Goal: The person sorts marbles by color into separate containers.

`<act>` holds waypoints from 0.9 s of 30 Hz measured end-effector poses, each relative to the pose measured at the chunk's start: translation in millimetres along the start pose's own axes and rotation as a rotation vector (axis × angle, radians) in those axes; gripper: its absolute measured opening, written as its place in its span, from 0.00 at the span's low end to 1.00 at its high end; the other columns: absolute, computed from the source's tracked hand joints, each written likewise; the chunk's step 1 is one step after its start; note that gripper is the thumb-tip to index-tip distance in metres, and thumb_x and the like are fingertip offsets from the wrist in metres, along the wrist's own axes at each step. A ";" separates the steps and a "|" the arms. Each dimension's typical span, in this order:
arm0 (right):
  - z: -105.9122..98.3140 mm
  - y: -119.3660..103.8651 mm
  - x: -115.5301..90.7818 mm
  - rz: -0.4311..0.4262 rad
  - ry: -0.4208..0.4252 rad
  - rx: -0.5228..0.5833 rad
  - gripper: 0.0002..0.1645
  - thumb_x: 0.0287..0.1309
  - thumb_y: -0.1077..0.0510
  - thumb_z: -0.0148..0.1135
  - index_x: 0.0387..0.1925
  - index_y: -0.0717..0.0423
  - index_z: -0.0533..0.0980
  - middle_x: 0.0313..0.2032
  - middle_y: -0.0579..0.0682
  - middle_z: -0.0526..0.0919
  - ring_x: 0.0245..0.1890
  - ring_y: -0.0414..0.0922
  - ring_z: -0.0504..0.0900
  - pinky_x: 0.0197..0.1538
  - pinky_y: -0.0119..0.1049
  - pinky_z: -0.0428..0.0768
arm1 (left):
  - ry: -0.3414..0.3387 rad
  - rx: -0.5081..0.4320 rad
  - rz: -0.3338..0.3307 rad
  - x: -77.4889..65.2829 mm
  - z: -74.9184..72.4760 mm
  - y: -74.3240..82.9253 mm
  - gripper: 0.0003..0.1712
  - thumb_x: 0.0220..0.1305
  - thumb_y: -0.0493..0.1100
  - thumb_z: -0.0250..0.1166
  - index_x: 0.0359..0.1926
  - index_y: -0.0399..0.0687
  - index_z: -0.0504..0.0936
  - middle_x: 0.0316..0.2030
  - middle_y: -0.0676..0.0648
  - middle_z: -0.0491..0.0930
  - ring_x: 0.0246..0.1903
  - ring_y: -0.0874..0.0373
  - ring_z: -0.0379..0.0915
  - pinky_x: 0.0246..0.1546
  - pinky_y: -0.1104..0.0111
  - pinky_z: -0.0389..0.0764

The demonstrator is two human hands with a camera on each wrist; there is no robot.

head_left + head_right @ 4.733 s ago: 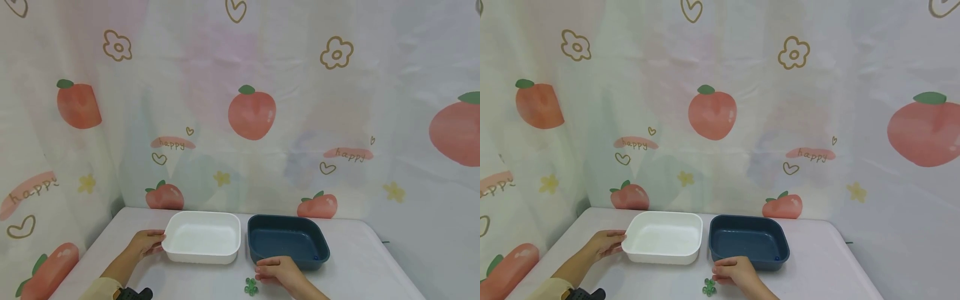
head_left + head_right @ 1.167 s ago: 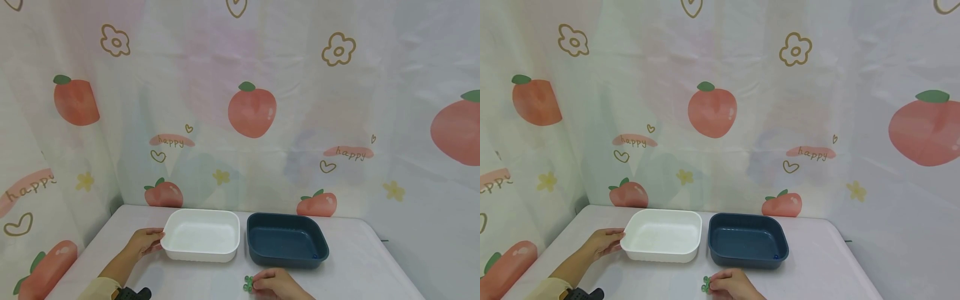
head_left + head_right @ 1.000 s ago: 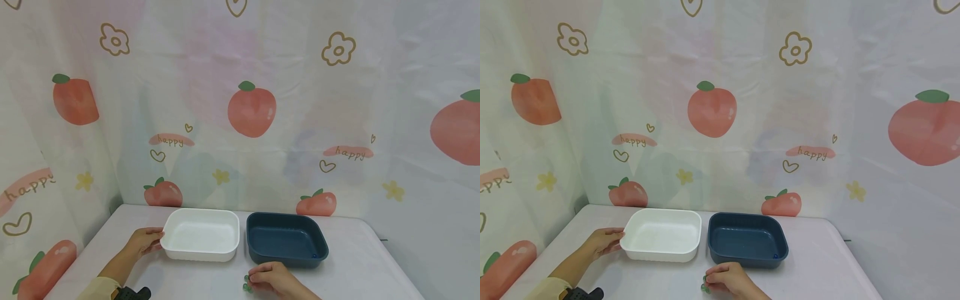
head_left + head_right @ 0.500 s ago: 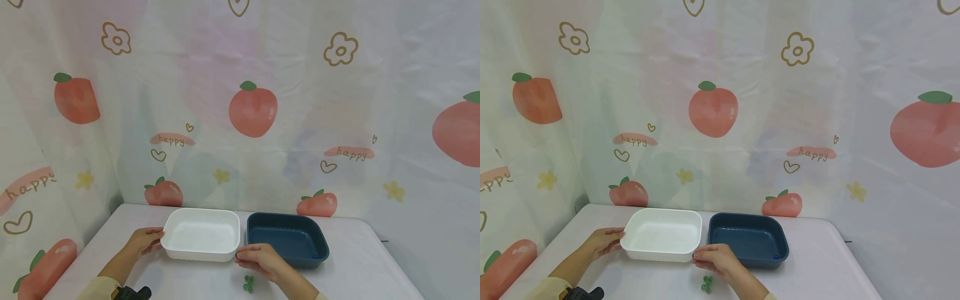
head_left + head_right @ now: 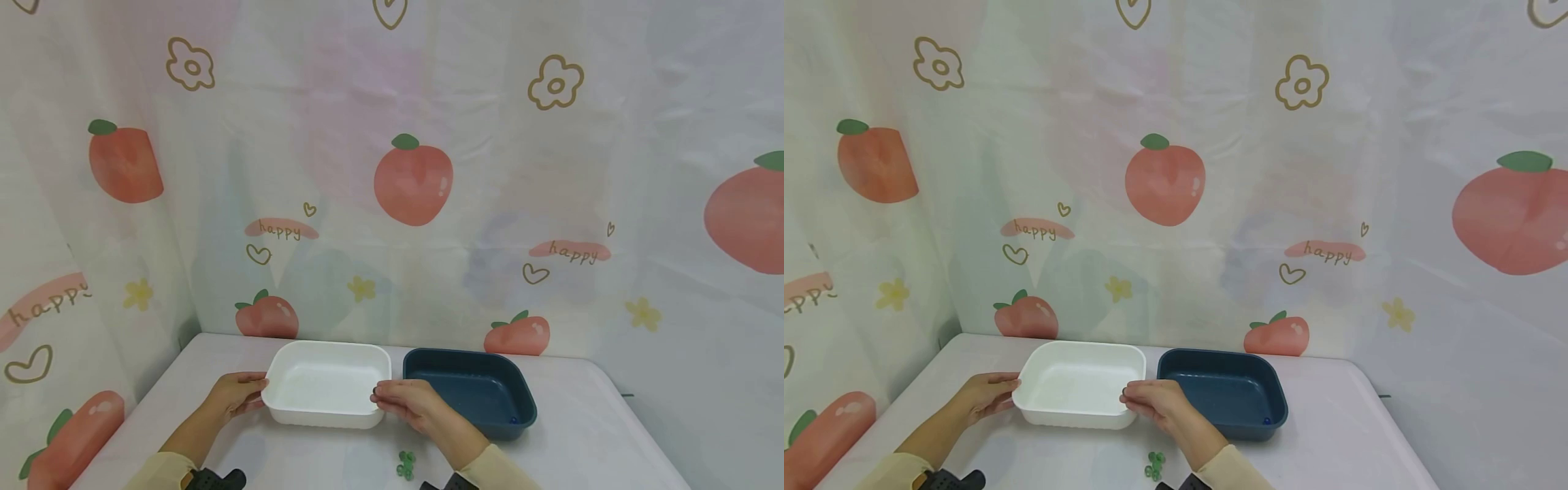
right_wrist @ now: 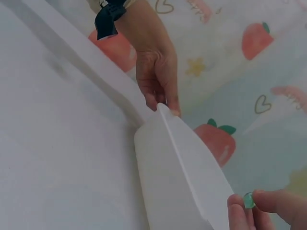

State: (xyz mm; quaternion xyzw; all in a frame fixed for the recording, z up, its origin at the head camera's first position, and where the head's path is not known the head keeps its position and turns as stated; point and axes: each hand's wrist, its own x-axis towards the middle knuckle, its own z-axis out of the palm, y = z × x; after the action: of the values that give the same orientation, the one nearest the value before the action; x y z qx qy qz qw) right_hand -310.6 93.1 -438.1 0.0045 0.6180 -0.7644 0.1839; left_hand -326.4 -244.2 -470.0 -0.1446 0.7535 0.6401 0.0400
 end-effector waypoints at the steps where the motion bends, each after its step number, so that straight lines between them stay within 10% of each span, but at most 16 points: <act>1: 1.1 0.8 1.4 -0.001 0.004 0.005 0.22 0.60 0.74 0.59 0.54 0.84 0.68 0.32 0.54 0.87 0.33 0.42 0.87 0.43 0.32 0.87 | 0.003 0.003 -0.002 -0.1 0.1 0.0 0.25 0.66 0.36 0.65 0.58 0.21 0.72 0.37 0.41 0.85 0.31 0.57 0.84 0.35 0.63 0.88; 27: 8.6 9.1 5.4 0.017 0.066 -0.048 0.20 0.57 0.75 0.62 0.51 0.83 0.72 0.33 0.57 0.87 0.33 0.41 0.88 0.40 0.28 0.86 | 0.012 0.023 0.000 -3.0 0.5 2.5 0.25 0.66 0.36 0.65 0.58 0.22 0.72 0.42 0.35 0.84 0.33 0.55 0.84 0.38 0.61 0.88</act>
State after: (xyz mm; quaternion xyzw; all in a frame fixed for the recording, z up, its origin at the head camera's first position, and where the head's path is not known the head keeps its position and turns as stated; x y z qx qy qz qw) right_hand -311.1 82.0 -445.8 0.0306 0.6418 -0.7472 0.1699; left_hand -324.2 -242.8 -467.0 -0.1481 0.7611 0.6304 0.0373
